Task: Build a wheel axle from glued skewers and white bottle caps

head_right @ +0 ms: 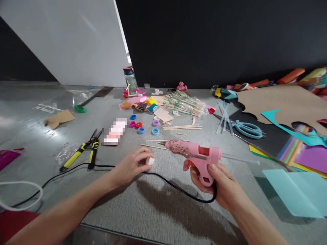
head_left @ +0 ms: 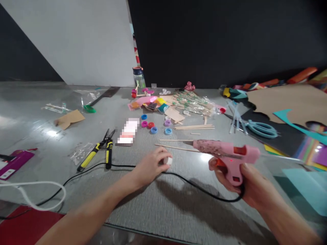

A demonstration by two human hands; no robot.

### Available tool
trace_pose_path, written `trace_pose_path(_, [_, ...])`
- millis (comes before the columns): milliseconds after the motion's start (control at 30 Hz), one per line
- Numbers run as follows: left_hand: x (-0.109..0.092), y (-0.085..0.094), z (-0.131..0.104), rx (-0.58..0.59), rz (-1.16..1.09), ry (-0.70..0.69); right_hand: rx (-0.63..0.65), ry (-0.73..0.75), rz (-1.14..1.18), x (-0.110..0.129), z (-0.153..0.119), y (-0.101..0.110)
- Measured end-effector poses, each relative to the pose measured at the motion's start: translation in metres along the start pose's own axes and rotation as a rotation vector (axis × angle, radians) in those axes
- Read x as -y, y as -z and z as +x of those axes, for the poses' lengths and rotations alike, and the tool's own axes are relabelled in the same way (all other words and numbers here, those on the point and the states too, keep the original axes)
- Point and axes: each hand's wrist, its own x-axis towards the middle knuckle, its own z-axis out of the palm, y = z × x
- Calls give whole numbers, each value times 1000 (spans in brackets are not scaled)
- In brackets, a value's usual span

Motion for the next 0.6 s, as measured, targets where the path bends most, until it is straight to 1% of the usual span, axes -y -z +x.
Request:
trace_pose_path(100, [8,-1,2,0,12,-7,61,-22,65,-13,3,6])
trace_pose_path(167, [12,-1,2,-3,12,-11,83,-37,78,-18,5,8])
trace_pose_path(367, [22,-2,1,-26,25,20,58,-65,82,-17,7,10])
trace_pose_path(467, [23,-1,1,-31,38,23,45,-92,87,-18,7,12])
trace_pose_path(600, [21,1,1,-78,54,45,40,-86,64,-18,8,12])
